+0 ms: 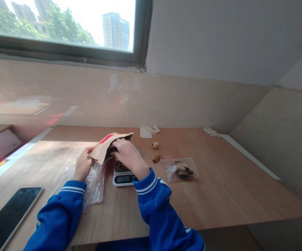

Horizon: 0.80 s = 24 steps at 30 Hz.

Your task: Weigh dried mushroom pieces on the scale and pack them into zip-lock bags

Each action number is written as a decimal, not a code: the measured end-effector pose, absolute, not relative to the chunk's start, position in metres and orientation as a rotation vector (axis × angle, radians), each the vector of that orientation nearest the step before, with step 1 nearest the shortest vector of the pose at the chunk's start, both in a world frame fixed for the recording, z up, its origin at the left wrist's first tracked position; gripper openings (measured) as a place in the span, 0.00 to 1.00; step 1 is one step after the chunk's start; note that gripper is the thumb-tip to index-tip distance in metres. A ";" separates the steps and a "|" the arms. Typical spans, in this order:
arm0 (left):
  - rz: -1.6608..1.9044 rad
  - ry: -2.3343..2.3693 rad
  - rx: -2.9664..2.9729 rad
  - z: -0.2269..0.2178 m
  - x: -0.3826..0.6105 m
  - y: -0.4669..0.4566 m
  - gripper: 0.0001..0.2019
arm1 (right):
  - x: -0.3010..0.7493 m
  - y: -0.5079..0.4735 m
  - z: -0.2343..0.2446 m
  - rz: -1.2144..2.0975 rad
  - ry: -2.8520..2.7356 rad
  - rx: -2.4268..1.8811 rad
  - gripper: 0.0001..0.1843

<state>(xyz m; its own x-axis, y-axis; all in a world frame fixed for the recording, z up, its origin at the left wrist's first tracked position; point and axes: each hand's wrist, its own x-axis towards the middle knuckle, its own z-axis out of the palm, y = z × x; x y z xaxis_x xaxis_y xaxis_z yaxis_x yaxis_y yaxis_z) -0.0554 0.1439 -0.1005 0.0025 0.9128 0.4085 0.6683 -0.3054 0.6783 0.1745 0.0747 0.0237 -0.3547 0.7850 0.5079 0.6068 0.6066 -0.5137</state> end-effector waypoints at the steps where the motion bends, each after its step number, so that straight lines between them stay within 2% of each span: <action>1: 1.191 1.645 1.992 -0.100 -0.056 0.144 0.19 | 0.180 0.067 0.030 0.348 -2.030 -1.069 0.09; 5: 1.168 1.667 2.005 -0.102 -0.057 0.146 0.18 | 0.206 0.051 0.031 0.543 -1.550 -1.013 0.13; 9: 1.063 1.797 2.018 -0.103 -0.059 0.149 0.18 | 0.231 0.060 -0.002 0.780 -1.097 -0.940 0.18; 15: 0.979 1.858 2.021 -0.099 -0.059 0.150 0.22 | 0.248 0.087 -0.049 1.022 -0.755 -0.819 0.17; 18: 0.983 1.859 2.045 -0.097 -0.058 0.149 0.22 | 0.249 0.100 -0.060 0.977 -0.872 -0.946 0.18; 24: 0.961 1.874 2.035 -0.095 -0.057 0.148 0.23 | 0.241 0.107 -0.062 0.523 -1.728 -1.309 0.26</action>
<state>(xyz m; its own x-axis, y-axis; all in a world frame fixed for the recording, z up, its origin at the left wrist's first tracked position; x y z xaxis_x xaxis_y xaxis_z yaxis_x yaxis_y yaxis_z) -0.0568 0.1477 -0.0951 -0.0228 0.9487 0.3155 0.8097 -0.1676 0.5624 0.2410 0.1066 -0.0624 -0.0570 0.9187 0.3909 0.5479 0.3561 -0.7569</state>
